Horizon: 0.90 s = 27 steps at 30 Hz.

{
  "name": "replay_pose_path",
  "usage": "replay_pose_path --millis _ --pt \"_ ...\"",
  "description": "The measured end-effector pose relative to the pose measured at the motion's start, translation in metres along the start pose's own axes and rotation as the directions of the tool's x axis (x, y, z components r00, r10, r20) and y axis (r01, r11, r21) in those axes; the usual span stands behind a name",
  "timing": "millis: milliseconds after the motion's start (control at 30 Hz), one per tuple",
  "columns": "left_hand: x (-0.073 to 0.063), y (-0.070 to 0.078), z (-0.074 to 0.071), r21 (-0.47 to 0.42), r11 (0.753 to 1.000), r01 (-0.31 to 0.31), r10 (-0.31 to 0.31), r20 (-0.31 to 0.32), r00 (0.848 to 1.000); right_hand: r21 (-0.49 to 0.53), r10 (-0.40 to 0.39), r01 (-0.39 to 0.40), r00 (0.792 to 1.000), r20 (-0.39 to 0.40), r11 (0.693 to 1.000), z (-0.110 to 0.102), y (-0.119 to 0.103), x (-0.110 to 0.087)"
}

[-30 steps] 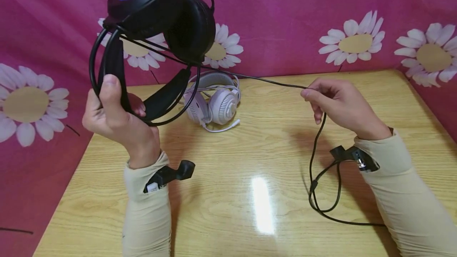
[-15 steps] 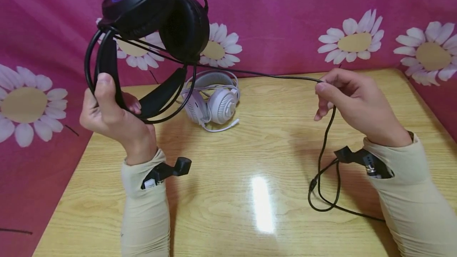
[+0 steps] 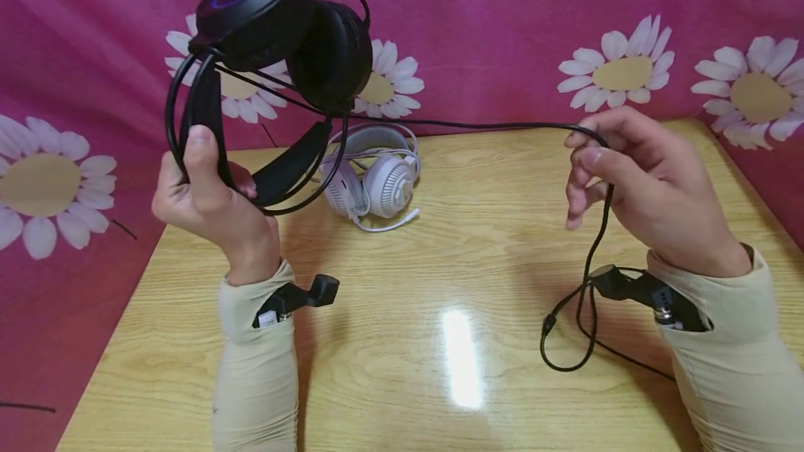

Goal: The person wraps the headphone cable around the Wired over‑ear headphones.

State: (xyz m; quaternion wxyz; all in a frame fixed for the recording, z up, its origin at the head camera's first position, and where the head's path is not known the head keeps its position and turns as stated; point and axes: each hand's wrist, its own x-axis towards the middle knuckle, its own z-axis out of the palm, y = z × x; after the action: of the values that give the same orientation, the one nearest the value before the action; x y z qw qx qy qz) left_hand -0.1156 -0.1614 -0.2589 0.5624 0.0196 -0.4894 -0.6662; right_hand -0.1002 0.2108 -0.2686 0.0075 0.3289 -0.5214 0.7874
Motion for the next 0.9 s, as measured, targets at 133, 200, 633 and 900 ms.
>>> replay_pose_path --millis 133,200,633,900 --pt "-0.002 -0.002 0.001 0.021 1.0 0.008 -0.008 0.021 1.0 -0.002 -0.061 0.061 0.997 0.057 0.998 0.004 0.0 -0.001" --pt "-0.003 -0.003 0.001 0.026 1.0 0.006 -0.007 0.03 1.0 -0.059 -0.065 0.067 0.997 0.032 0.996 0.006 -0.001 -0.002" --pt "-0.012 -0.008 0.005 0.067 0.997 -0.035 0.028 0.11 0.993 -0.243 -0.223 0.209 0.974 -0.029 0.947 0.018 -0.006 -0.006" --pt "-0.022 -0.012 0.008 0.069 0.996 -0.059 0.045 0.186 0.982 -0.264 -0.255 0.234 0.966 -0.047 0.936 0.023 -0.008 -0.01"
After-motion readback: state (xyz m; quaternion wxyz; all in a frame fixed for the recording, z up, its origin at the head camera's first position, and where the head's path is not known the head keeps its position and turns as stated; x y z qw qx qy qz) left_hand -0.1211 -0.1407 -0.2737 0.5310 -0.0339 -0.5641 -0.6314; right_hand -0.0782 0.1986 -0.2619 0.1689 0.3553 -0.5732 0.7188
